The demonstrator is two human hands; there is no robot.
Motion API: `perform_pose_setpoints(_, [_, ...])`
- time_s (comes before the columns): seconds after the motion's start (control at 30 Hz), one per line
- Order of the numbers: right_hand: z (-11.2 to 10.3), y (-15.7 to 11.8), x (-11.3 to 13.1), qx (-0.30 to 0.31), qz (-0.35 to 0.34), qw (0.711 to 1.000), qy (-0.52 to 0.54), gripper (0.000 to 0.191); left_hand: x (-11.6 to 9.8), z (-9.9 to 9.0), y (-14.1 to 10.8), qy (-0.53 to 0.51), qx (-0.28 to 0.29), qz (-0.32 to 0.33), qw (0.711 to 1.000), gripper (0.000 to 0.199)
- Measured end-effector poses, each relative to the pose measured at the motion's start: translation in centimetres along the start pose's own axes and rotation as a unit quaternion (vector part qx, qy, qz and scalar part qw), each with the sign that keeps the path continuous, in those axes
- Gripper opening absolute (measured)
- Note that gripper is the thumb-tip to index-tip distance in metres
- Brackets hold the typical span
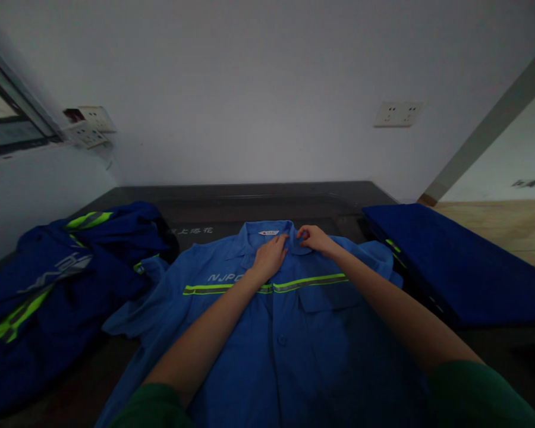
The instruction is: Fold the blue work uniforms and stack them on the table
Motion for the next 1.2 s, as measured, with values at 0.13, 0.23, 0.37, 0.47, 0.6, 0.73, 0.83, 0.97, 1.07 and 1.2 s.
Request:
perform_pose_setpoints(0.13, [-0.3,-0.2,-0.5,-0.027,-0.021,0.998,-0.061,0.027,0.0,0.4,0.1,0.04,-0.011,0.026,0.999,0.041])
perform_pose_setpoints(0.23, [0.3,-0.7,-0.7,-0.031,-0.028,0.994,-0.097,0.028,0.1,0.7,0.2,0.064,-0.014,0.022,0.998,0.041])
perform_pose_setpoints(0.37, [0.6,-1.8,-0.3,-0.101,-0.068,0.976,-0.18,0.027,0.4,1.1,0.1,0.081,-0.026,0.018,0.996,0.038])
perform_pose_setpoints(0.47, [1.0,-2.3,0.6,-0.143,-0.163,0.95,-0.224,0.03,0.5,1.3,0.0,0.089,-0.034,0.014,0.995,0.037])
perform_pose_setpoints(0.6, [2.7,-1.5,0.9,-0.102,-0.219,0.94,-0.242,0.04,0.3,1.6,0.1,0.087,-0.024,0.015,0.996,0.038])
perform_pose_setpoints(0.73, [4.3,-0.3,-0.1,-0.058,-0.155,0.949,-0.267,0.049,1.4,0.3,0.8,0.048,-0.029,0.017,0.998,0.041])
perform_pose_setpoints(0.83, [4.6,-0.1,-0.5,-0.036,-0.135,0.954,-0.264,0.054,4.7,-2.2,0.7,0.03,-0.082,0.002,0.996,0.04])
perform_pose_setpoints(0.97, [3.8,0.0,-0.1,-0.061,-0.133,0.964,-0.221,0.058,9.9,-4.3,-1.0,0.048,-0.101,-0.05,0.993,0.045])
perform_pose_setpoints(1.07, [4.0,0.5,0.4,-0.072,-0.14,0.965,-0.209,0.055,11.6,-3.2,-2.4,0.051,-0.045,-0.061,0.996,0.053])
perform_pose_setpoints(1.2, [5.5,1.3,0.4,-0.043,-0.128,0.964,-0.228,0.054,11.0,-1.2,-2.9,0.062,0.012,-0.058,0.996,0.056])
Point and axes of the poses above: each hand's wrist, its own y-axis towards the middle knuckle, its own z-axis out of the palm, x = y × z, the point moved 3 cm from there along y, towards the middle knuckle, and after that the axes turned 4 degrees about x, right-handed, at the moved point
